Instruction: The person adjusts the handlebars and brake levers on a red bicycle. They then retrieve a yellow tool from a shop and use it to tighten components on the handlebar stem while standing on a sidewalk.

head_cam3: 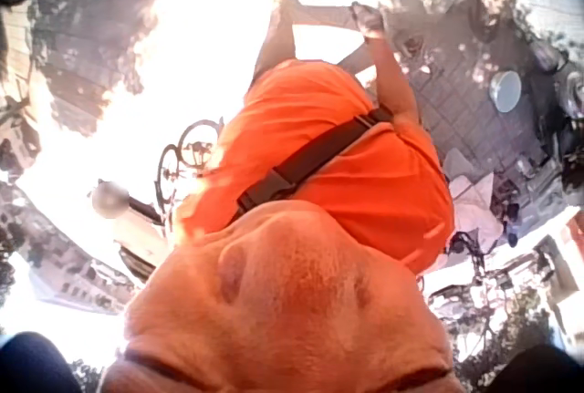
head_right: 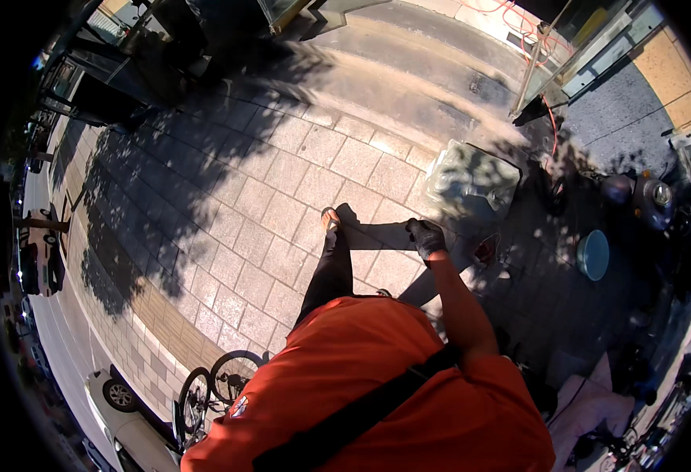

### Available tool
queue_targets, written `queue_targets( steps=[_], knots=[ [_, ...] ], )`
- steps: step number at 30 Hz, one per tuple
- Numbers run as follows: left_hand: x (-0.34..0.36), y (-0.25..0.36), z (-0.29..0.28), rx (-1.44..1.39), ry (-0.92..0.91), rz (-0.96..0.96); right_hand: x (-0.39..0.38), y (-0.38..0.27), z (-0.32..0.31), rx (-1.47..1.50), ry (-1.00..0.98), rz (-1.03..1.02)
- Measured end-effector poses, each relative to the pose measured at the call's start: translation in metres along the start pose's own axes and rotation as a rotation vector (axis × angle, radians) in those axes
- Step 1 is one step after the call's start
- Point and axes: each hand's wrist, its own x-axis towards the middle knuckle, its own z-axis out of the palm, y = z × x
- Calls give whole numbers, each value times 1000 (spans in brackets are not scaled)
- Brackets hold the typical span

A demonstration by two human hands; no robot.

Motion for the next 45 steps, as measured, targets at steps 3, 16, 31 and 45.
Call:
queue_targets(
  steps=[3,16,31,45],
  knots=[
    [66,101,-24,59,-26,26,88,11,-3,-170,-18,281],
    [283,929,-259,127,184,910,199,-35,-19,-1344,-320,256],
    [218,1181,-209,531,-123,310,630,-492,-94,-561,267,-49],
    [227,1515,-169,1119,-271,473,687,-615,-151,-1036,-156,393]
  ],
)
